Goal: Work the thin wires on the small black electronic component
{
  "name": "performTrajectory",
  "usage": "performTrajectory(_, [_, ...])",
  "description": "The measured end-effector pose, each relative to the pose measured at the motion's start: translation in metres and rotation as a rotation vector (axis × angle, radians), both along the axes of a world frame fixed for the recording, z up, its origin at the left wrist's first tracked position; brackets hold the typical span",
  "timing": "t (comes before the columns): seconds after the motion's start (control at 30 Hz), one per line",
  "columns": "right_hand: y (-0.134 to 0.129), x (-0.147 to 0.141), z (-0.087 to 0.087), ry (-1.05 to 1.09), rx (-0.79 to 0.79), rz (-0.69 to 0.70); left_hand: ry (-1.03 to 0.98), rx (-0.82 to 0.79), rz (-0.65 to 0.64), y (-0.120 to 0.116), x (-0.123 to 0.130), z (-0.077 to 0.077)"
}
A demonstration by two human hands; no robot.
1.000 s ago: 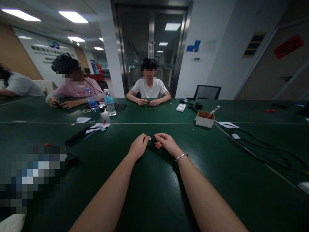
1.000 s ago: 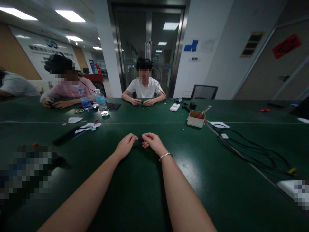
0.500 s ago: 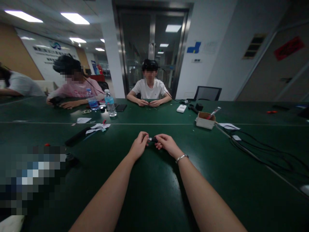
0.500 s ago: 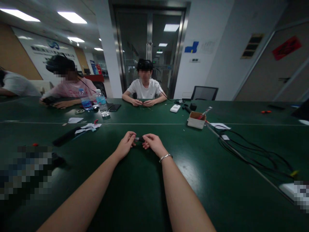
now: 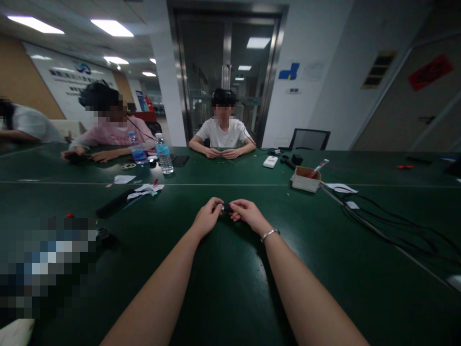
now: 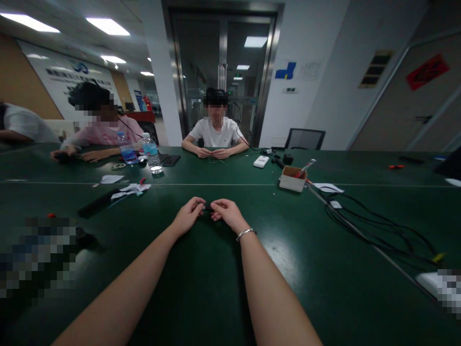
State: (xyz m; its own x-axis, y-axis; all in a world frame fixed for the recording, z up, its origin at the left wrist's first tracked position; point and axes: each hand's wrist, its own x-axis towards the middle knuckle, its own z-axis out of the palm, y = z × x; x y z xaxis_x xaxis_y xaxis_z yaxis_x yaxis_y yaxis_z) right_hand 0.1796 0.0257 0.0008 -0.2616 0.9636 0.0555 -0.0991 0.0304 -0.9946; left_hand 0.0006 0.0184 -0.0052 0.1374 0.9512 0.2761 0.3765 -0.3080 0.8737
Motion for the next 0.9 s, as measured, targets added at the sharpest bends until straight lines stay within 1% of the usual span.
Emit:
performTrajectory(0.13, [-0.0005,-0.0001,0.0018,-0.016,-0.006,0.013,-0.010,-0.031,0.006,0.0002,0.0000,0.0005])
performTrajectory(0.27, [-0.0009,-0.0002,0.0034,-0.020,0.005,0.032,0.034,0.044,0.035,0.0014,0.0001,0.0006])
performTrajectory(0.4, [-0.0009,-0.0001,0.0034,-0.008,0.013,0.036,0.026,-0.024,0.036,0.0033,0.0006,-0.0003])
performTrajectory(0.53, [-0.0008,0.0001,0.0029,-0.008,0.023,0.031,0.006,0.002,0.023,0.0039,0.0009,-0.0011])
performTrajectory(0.6, [-0.0008,0.0002,0.0029,-0.009,0.025,0.034,-0.010,-0.027,0.012,0.0035,0.0008,-0.0007])
performTrajectory(0.67, [-0.0007,0.0003,0.0030,-0.009,0.029,0.041,0.010,-0.035,0.001,0.0027,0.0005,0.0004])
performTrajectory(0.77, [-0.0001,0.0005,0.0027,-0.012,0.032,0.040,0.049,0.019,0.010,0.0013,0.0001,0.0025])
performTrajectory(0.9, [0.0018,0.0004,0.0010,-0.024,0.041,0.056,0.091,0.004,0.013,-0.0002,0.0000,0.0049])
